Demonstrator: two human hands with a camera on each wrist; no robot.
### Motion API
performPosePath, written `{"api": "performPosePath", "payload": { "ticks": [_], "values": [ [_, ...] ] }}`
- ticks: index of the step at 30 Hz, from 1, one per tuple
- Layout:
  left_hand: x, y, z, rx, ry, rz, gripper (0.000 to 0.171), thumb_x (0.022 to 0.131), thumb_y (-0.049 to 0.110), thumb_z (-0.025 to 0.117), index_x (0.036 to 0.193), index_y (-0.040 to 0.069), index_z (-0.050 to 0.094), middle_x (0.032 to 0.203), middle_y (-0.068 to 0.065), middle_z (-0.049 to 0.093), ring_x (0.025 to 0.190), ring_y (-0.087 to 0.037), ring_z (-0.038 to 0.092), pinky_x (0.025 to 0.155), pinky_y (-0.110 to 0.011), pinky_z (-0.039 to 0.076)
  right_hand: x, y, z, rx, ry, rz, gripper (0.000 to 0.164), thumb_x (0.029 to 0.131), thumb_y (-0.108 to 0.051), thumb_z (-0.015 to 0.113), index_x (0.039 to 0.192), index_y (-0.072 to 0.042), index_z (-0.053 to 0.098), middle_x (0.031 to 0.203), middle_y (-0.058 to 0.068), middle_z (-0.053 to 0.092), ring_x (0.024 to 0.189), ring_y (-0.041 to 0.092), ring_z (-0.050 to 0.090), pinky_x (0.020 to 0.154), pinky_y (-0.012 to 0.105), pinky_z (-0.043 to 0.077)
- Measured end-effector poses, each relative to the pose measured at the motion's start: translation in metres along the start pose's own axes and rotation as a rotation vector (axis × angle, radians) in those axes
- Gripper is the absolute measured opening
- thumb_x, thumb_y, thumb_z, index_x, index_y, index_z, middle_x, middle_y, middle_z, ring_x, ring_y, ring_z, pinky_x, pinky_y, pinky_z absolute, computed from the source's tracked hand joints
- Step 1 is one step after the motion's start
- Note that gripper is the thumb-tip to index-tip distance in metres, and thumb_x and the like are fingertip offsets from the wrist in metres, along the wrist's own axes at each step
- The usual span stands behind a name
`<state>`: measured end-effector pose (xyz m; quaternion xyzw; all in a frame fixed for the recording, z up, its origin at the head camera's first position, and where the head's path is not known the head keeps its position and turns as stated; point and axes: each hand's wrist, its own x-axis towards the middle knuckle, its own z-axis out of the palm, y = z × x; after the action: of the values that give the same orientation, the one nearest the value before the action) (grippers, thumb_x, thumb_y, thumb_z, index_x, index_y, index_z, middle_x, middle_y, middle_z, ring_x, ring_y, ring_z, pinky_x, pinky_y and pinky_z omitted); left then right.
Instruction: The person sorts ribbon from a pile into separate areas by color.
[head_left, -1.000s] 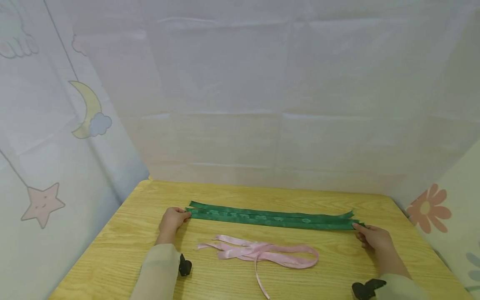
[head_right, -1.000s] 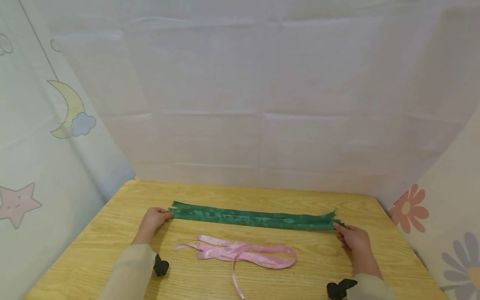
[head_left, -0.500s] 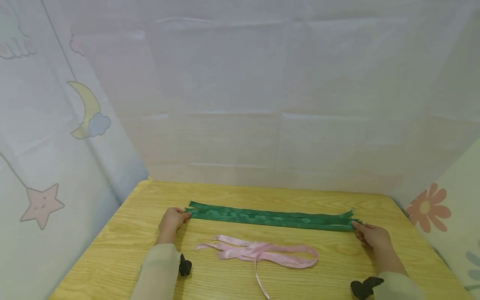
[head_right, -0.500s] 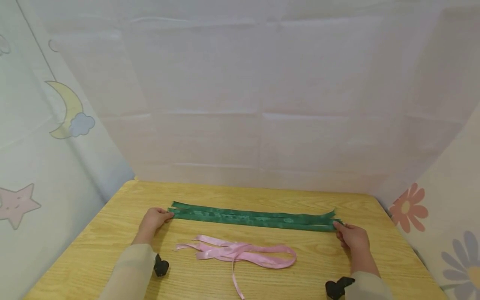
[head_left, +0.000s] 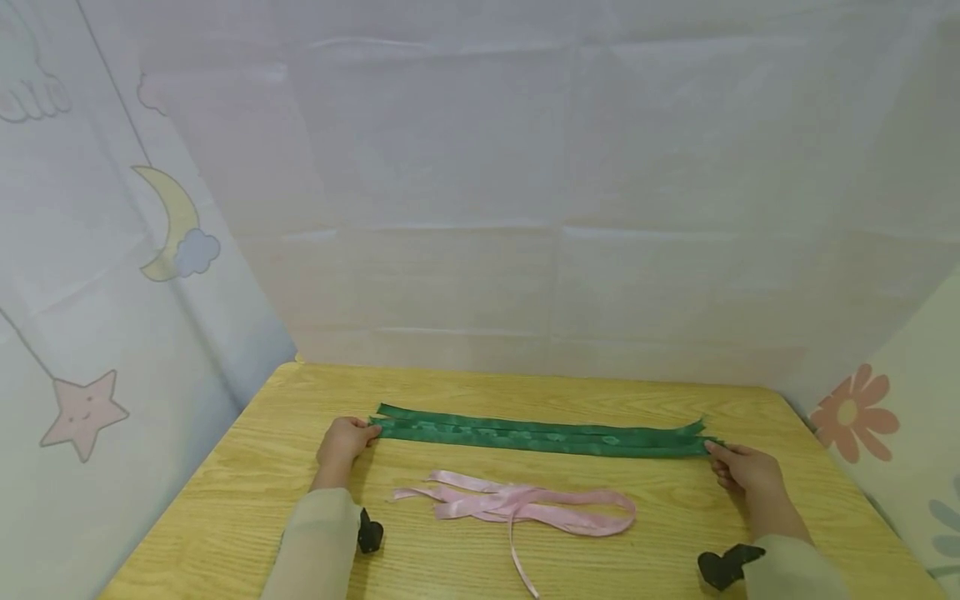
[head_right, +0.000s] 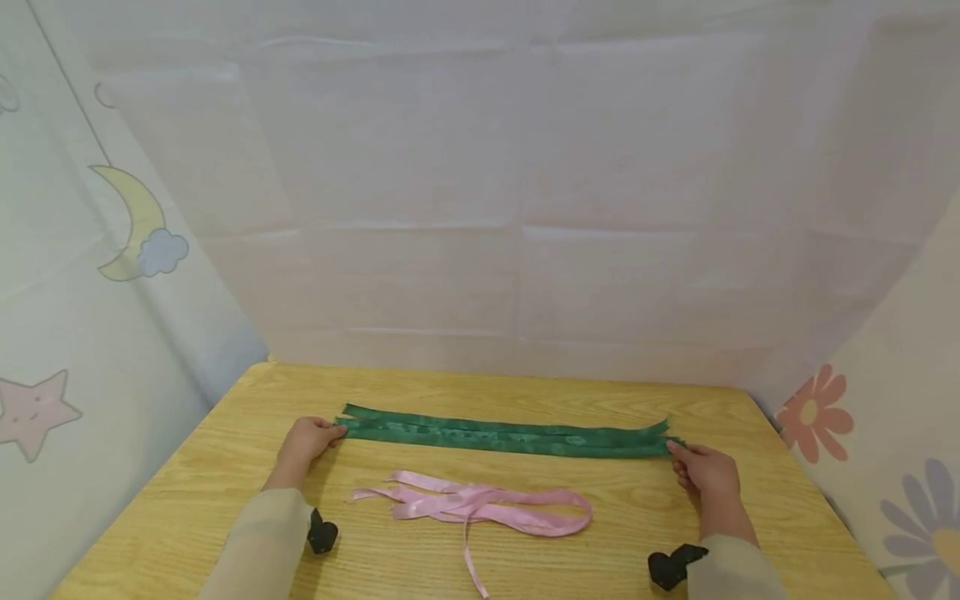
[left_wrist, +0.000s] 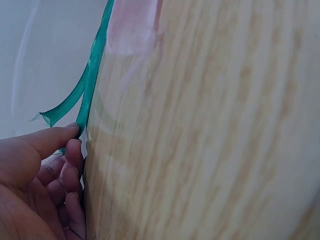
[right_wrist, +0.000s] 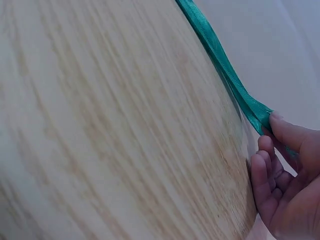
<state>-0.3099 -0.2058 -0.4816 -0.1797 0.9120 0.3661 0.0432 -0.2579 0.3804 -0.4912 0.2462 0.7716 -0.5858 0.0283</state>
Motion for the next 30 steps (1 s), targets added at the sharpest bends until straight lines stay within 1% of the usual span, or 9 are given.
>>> {"api": "performPosePath", "payload": {
  "ticks": [5, 13, 18, 23, 27, 30],
  "values": [
    [-0.0002, 0.0009, -0.0007, 0.005, -0.007, 0.006, 0.024, 0.087, 0.034, 0.064, 0.083, 0.010, 0.066, 0.073, 0.000, 0.062, 0.066, -0.018, 0.049, 0.062, -0.034, 0.036, 0.0020, -0.0012, -0.0010, -0.005, 0.006, 0.011, 0.077, 0.086, -0.035, 0.065, 0.134, 0.016, 0.032, 0.064, -0.005, 0.059, 0.058, 0.006, 0.056, 0.057, 0.024, 0.052],
    [-0.0020, 0.0023, -0.0026, 0.009, -0.012, 0.017, 0.026, 0.088, 0.034, 0.064, 0.089, 0.008, 0.067, 0.075, -0.001, 0.064, 0.069, -0.019, 0.052, 0.063, -0.035, 0.038, 0.0030, -0.0011, -0.0027, 0.012, 0.006, 0.007, 0.072, 0.086, -0.032, 0.065, 0.131, 0.016, 0.035, 0.065, -0.005, 0.060, 0.057, 0.007, 0.057, 0.058, 0.024, 0.052],
    [-0.0005, 0.0031, -0.0021, 0.019, -0.015, 0.012, 0.026, 0.088, 0.035, 0.064, 0.087, 0.008, 0.066, 0.075, -0.001, 0.062, 0.069, -0.019, 0.051, 0.062, -0.035, 0.038, 0.0051, 0.0006, -0.0030, 0.026, 0.003, 0.009, 0.070, 0.087, -0.028, 0.065, 0.131, 0.017, 0.034, 0.064, -0.005, 0.059, 0.057, 0.006, 0.057, 0.057, 0.023, 0.052],
    [0.0005, 0.0035, -0.0017, 0.011, -0.009, 0.011, 0.028, 0.088, 0.035, 0.064, 0.092, 0.007, 0.065, 0.076, -0.001, 0.064, 0.073, -0.020, 0.054, 0.065, -0.036, 0.039, 0.0053, 0.0011, -0.0028, 0.038, 0.003, 0.013, 0.069, 0.087, -0.026, 0.064, 0.131, 0.017, 0.033, 0.064, -0.005, 0.060, 0.057, 0.006, 0.058, 0.057, 0.024, 0.052],
    [-0.0002, 0.0034, -0.0023, 0.001, -0.012, 0.020, 0.034, 0.090, 0.038, 0.059, 0.095, 0.004, 0.065, 0.074, 0.000, 0.065, 0.074, -0.021, 0.055, 0.065, -0.037, 0.039, 0.0034, 0.0008, -0.0020, 0.038, 0.021, 0.019, 0.064, 0.089, -0.027, 0.062, 0.127, 0.019, 0.038, 0.064, -0.003, 0.059, 0.057, 0.008, 0.059, 0.058, 0.024, 0.052],
    [-0.0011, 0.0031, -0.0029, -0.005, -0.018, 0.023, 0.043, 0.092, 0.041, 0.051, 0.100, 0.001, 0.063, 0.072, 0.000, 0.065, 0.078, -0.024, 0.056, 0.069, -0.039, 0.039, 0.0012, -0.0001, -0.0012, 0.058, 0.051, 0.037, 0.058, 0.090, -0.028, 0.057, 0.119, 0.020, 0.045, 0.063, -0.002, 0.060, 0.056, 0.009, 0.058, 0.057, 0.025, 0.052]
  ]
}}
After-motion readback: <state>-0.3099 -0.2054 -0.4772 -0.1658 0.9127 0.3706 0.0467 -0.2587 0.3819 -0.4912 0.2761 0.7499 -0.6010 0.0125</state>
